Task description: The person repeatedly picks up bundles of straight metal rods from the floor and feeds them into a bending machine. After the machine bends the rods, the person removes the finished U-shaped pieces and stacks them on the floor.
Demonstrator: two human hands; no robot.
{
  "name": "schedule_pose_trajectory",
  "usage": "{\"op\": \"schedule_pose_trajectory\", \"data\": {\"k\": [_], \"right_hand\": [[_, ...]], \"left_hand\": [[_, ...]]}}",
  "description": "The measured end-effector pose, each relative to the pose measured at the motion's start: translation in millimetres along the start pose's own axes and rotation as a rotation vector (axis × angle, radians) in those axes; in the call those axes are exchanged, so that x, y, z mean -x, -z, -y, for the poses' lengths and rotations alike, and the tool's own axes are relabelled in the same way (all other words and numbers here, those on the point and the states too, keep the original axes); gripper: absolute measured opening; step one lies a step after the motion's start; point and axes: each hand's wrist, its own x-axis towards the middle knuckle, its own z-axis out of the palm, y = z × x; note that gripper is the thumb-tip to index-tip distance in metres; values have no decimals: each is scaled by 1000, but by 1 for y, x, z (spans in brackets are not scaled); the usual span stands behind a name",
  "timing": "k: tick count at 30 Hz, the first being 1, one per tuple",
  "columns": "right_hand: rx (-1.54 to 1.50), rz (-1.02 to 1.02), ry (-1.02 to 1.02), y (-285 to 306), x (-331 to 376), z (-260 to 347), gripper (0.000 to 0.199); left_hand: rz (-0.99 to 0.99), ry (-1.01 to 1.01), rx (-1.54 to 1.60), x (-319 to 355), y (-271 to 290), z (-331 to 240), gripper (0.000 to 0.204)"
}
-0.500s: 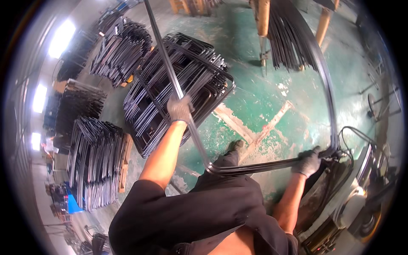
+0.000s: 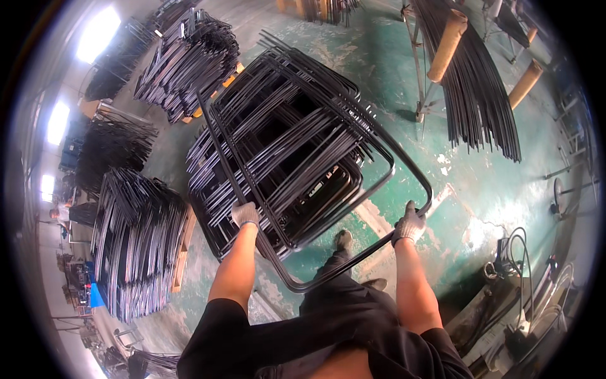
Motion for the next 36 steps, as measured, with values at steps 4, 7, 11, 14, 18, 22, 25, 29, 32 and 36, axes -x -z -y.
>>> {"op": "schedule_pose_trajectory", "data": {"k": [4, 7, 11, 14, 18, 22, 25, 29, 32, 36], "right_hand": [[5, 78, -22, -88, -7, -17, 35], [184, 27, 70, -130, -51, -56, 42], [574, -27, 117, -163, -39, -46, 56], [811, 153, 136, -145, -64, -51, 60], [773, 197, 677, -92, -24, 41, 37], [252, 660, 1050, -67, 58, 269, 24], [308, 1230, 1516, -21, 38, 377, 42], [-230, 509, 1557, -23, 26, 424, 27], [27, 937, 1543, -2, -61, 491, 16], [504, 908, 1225, 10, -236, 504, 19]], "left_hand": [[-99, -70, -229, -97, -10, 60, 31], [-21, 53, -121, -116, -45, 58, 38], [36, 109, -233, -137, -43, 84, 53], [66, 50, -429, -105, -60, 29, 50], [-152, -48, -783, -92, -39, 54, 30], [-50, -233, -524, -8, -118, 14, 21], [350, -321, -324, 70, -177, 27, 17], [739, -377, -156, 184, -336, -27, 17], [719, -491, -148, 245, -400, -70, 15], [818, -208, -261, 313, -462, -73, 13]]}}
